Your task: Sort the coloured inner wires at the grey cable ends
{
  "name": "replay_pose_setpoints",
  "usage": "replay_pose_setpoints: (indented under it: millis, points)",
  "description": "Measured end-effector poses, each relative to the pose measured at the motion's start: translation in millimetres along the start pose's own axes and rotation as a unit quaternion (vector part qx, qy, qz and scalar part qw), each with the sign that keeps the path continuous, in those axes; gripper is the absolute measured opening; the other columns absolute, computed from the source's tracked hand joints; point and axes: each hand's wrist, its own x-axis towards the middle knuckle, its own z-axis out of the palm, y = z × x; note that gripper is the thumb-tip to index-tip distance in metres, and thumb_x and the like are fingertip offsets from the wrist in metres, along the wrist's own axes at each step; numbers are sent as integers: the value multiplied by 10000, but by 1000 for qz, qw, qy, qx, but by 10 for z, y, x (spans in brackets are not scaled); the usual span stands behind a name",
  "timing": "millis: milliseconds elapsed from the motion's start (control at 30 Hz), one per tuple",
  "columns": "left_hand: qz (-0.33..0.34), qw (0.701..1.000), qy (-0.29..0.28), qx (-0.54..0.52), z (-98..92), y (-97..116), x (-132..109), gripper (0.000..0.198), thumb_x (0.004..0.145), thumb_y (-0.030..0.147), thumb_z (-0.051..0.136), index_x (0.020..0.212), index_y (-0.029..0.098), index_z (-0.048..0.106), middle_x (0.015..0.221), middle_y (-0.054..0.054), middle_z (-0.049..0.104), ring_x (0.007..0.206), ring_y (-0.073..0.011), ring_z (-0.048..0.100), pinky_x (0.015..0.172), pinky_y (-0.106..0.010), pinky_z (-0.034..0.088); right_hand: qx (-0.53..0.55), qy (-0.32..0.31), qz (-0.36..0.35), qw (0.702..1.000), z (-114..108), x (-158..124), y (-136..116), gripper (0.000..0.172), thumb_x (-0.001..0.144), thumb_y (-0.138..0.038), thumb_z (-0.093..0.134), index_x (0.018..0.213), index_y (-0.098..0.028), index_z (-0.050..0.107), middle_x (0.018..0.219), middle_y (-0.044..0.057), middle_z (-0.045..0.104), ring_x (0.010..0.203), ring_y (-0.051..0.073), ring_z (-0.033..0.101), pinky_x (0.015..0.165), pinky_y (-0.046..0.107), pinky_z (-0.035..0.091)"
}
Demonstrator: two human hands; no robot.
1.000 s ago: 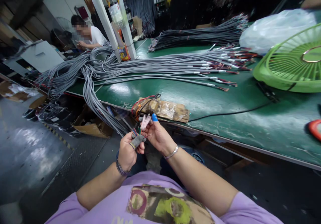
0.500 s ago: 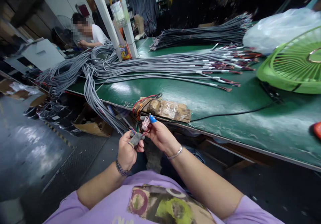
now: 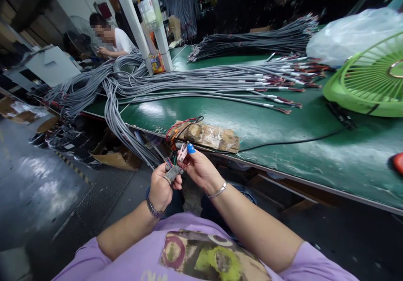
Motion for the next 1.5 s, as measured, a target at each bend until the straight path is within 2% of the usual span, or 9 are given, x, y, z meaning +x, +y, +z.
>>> replay_pose_setpoints:
  millis: [233,400,533,733,867,1033,1200,1367,1500]
  points:
    - [6,1000,-2,-10,-22,9,-39,310,717,435,706,695,154,576,511,22,601,368,-62,490,369,-162,363,-2,-28,31,999,48,-99,-52,371,710,-564,704,749,-197,670,705,3,651,616,120,546,585,256,458]
    - [6,1000,-12,9,-120,-82,-80,320,734,460,687,753,154,595,523,24,609,376,-70,508,378,-171,379,-142,-48,90,985,-9,-216,-122,451,629,-582,753,769,-160,674,745,25,651,613,115,546,613,267,464]
    - [-15,997,-52,62,-157,-117,-101,313,741,448,675,732,151,579,533,15,619,406,-82,544,412,-180,407,-295,-74,52,951,-45,-265,-156,376,596,-457,818,701,-143,640,658,-4,614,604,101,518,606,242,414]
    - [-127,968,-167,136,-169,-62,-74,296,676,404,711,725,142,584,499,-10,627,418,-127,591,420,-206,435,-476,-120,-37,871,-44,-365,-171,368,699,-508,717,667,-153,625,633,-7,576,597,113,483,576,250,392]
    - [-121,983,-105,86,-167,-34,-62,331,665,446,707,704,145,573,521,-14,637,414,-128,593,398,-203,424,-420,-64,-60,903,-154,-407,-174,394,753,-558,643,799,-167,661,743,23,629,683,140,537,666,279,436]
    - [-95,995,-40,20,-124,-31,-78,370,648,469,725,685,146,548,520,-14,636,404,-128,591,395,-202,420,-341,-34,-31,939,-240,-463,-89,379,654,-477,768,852,-169,669,817,36,650,718,146,548,672,287,439]
    - [-83,994,-67,32,-120,-63,-109,357,672,458,726,701,143,562,539,-18,649,425,-136,605,423,-219,451,-327,-19,-84,941,-155,-475,13,293,675,-436,763,709,-166,654,672,-4,609,638,123,508,664,287,426]
    - [-44,989,-102,97,-156,-28,-142,370,686,480,728,723,138,591,561,-26,659,471,-137,624,481,-235,493,-347,-53,-65,934,-57,-416,-5,297,678,-443,751,699,-167,644,650,0,630,601,128,532,638,285,439]
    - [-29,992,-85,84,-171,-53,-144,364,703,483,715,716,144,585,552,-24,660,455,-139,620,463,-233,483,-359,-53,-68,929,-23,-390,-21,316,672,-461,746,686,-163,641,626,-4,618,582,124,518,613,277,427]
